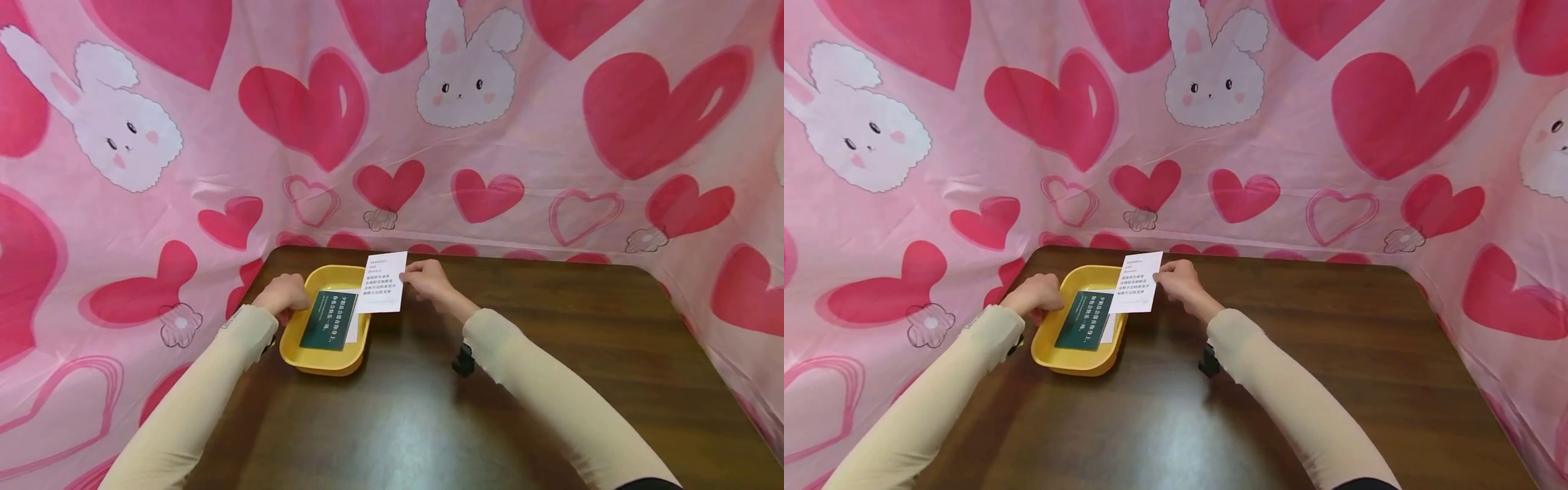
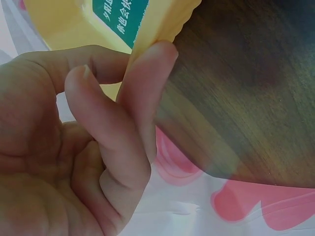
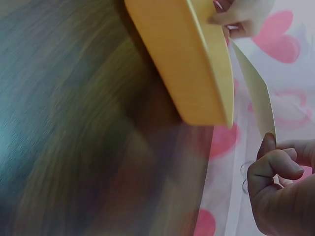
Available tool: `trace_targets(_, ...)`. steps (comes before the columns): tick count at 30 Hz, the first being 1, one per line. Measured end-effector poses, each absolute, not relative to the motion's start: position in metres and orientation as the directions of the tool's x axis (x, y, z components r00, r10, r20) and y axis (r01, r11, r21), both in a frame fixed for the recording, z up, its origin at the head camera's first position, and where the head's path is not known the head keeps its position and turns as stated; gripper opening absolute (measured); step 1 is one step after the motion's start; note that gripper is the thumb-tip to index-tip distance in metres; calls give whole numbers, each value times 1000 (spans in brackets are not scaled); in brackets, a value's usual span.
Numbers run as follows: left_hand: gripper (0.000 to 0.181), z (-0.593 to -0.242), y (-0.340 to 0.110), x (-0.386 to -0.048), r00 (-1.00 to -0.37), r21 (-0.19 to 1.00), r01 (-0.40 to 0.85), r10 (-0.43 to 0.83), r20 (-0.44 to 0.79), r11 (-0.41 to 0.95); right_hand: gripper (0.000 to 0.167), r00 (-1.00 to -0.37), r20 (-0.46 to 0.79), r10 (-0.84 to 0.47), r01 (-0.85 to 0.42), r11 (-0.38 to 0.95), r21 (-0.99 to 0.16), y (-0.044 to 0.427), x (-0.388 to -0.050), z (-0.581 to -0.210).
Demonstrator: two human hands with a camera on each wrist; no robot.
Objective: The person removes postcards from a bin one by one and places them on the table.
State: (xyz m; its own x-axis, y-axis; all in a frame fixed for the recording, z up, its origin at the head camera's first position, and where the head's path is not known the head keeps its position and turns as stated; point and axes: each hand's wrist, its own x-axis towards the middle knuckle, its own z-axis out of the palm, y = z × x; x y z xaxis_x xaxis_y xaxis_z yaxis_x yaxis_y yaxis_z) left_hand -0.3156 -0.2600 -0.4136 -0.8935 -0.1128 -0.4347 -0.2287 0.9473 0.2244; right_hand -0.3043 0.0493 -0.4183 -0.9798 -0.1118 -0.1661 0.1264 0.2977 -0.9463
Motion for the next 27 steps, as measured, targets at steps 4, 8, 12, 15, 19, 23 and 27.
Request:
trace_targets(4, 38, -407, -257, -309, -900, 220, -220, -111, -423, 950, 26, -974, -190, -122, 150, 274, -950, 65, -305, -419)
trace_targets(8, 38, -407, -258, -307, -899, 220, -221, -112, -423, 950, 28, -973, -203, -112, 166, 275, -947, 78, -307, -424)
trace_targets(12, 38, -410, -259, -308, -898, 226, -228, -115, -424, 947, 28, -973, -212, -93, 177, 291, -940, 88, -309, -432)
trace_targets(15, 36, -413, -259, -309, -900, 224, -223, -113, -420, 949, 27, -972, -223, -78, 189, 310, -932, 96, -309, -438)
trace_targets(19, 35, -413, -259, -309, -903, 222, -215, -107, -416, 951, 28, -969, -239, -68, 203, 339, -918, 106, -310, -447)
trace_targets(23, 37, -411, -257, -310, -898, 216, -225, -116, -425, 950, 29, -963, -259, -73, 221, 337, -915, 113, -312, -452)
trace_targets(27, 37, -410, -257, -311, -897, 211, -221, -113, -426, 952, 28, -961, -269, -69, 227, 361, -904, 116, -313, -455)
